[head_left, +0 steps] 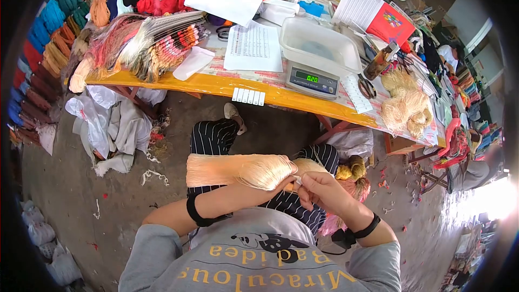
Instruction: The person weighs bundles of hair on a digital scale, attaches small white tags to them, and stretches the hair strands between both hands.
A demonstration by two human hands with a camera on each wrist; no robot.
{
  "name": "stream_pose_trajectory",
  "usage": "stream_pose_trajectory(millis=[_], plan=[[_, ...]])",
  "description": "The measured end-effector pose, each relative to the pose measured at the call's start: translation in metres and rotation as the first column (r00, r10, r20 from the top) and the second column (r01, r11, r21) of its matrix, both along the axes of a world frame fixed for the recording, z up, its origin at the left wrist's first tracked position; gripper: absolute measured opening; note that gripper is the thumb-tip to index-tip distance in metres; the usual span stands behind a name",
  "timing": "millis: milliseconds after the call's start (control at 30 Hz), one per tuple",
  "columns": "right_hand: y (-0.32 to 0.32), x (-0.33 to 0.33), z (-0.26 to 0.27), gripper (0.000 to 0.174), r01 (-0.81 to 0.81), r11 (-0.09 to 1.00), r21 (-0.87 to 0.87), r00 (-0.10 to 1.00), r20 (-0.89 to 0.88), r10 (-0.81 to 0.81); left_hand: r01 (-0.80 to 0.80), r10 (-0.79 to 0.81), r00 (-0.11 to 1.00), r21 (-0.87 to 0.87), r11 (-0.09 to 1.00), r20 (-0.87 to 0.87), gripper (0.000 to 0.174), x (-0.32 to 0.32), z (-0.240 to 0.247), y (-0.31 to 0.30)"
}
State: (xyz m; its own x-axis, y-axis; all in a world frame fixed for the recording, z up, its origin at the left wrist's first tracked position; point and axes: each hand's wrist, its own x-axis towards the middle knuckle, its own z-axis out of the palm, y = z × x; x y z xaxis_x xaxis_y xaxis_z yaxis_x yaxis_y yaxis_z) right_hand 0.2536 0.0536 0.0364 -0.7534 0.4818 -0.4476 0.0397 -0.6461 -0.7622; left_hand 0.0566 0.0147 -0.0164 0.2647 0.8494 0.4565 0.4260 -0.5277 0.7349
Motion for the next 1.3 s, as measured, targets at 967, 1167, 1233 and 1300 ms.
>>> stream_pose_trajectory(millis=[967,1167,1233,1300], plan=[[-0.053,0.287,-0.201,0.02,-0.102,0.494,0.864,0.224,0.503,-0.835,0.068,0.529,0.689,-0.77,0.634,0.496,0.045,-0.156,-0.012,0.02],[-0.037,0.208,-0.161,0.031,-0.124,0.532,0.838,0.366,0.536,-0.76,0.276,0.489,0.584,-0.726,0.631,0.647,0.045,-0.143,0.007,0.003],[-0.024,0.144,-0.118,0.025,0.169,0.661,0.731,0.632,0.434,-0.642,0.343,0.461,0.605,-0.735,0.585,0.65,0.045,-0.127,0.003,-0.001],[-0.015,0.082,-0.072,0.023,0.243,0.791,0.562,0.835,0.293,-0.465,0.343,0.287,0.723,-0.687,0.641,0.629,0.044,-0.093,0.01,-0.002]])
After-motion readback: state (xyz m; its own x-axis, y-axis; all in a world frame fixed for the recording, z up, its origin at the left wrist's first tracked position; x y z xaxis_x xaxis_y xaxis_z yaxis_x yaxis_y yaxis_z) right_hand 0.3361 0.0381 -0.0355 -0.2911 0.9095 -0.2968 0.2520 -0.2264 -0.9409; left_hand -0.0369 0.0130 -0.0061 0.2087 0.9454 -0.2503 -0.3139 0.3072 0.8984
